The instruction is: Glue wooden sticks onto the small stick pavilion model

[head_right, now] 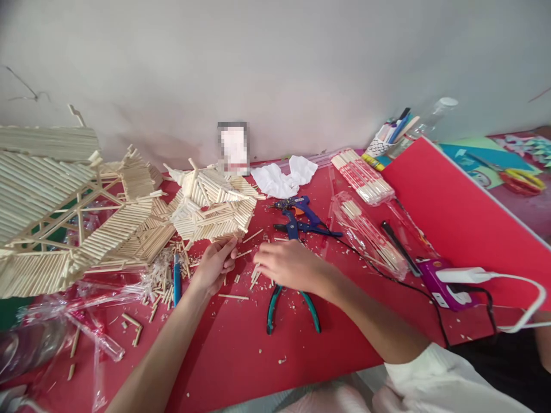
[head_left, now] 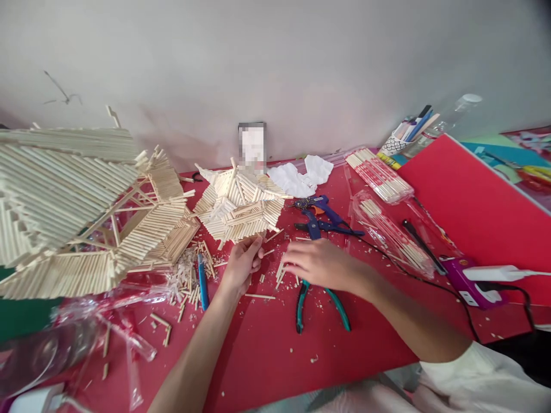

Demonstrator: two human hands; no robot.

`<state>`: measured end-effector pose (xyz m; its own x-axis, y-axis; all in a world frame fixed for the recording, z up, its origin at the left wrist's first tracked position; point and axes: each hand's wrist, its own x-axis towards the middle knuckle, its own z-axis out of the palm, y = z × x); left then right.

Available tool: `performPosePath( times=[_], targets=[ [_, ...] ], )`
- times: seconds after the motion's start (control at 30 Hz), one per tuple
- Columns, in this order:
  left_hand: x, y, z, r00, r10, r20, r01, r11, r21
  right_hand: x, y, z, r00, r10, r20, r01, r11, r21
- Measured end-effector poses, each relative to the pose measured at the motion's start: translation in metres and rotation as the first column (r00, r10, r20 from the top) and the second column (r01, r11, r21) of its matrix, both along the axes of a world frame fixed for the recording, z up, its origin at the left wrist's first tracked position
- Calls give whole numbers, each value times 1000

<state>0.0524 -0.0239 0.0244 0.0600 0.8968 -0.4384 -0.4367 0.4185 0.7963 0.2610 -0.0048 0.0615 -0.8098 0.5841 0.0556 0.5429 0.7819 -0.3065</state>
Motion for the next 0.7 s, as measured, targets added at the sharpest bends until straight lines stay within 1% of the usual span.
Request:
performPosePath(
  times=[0.03, 0.1, 0.2, 0.37, 0.5, 0.7],
  targets=[
    [0, 0, 0, 1000, 2, 1, -2, 1000, 0, -12, -5, -5, 998, 68, 5, -68, 997, 32],
    [0, -1, 1, 1000, 4, 3, -4, 1000, 3, -31, -12, -15, 984, 165, 65, -170, 982, 83],
    [0, -1, 1, 1000, 8, 10, -8, 1000, 6, -44, -14, -28, 967, 236, 96, -247, 962, 120],
    [0, 0, -1, 1000, 9, 18, -10, 1000, 8, -46, -12, -36, 965, 252, 68, -260, 953, 158],
    [0, 0, -2, 1000, 11, 14, -11, 1000, 8, -46, -12, -37, 965, 259, 46, -263, 950, 166],
    [0, -1, -1, 1000, 6, 20, -7, 1000, 13, -44, -12, -39, 968, 244, 50, -249, 958, 144]
  ],
)
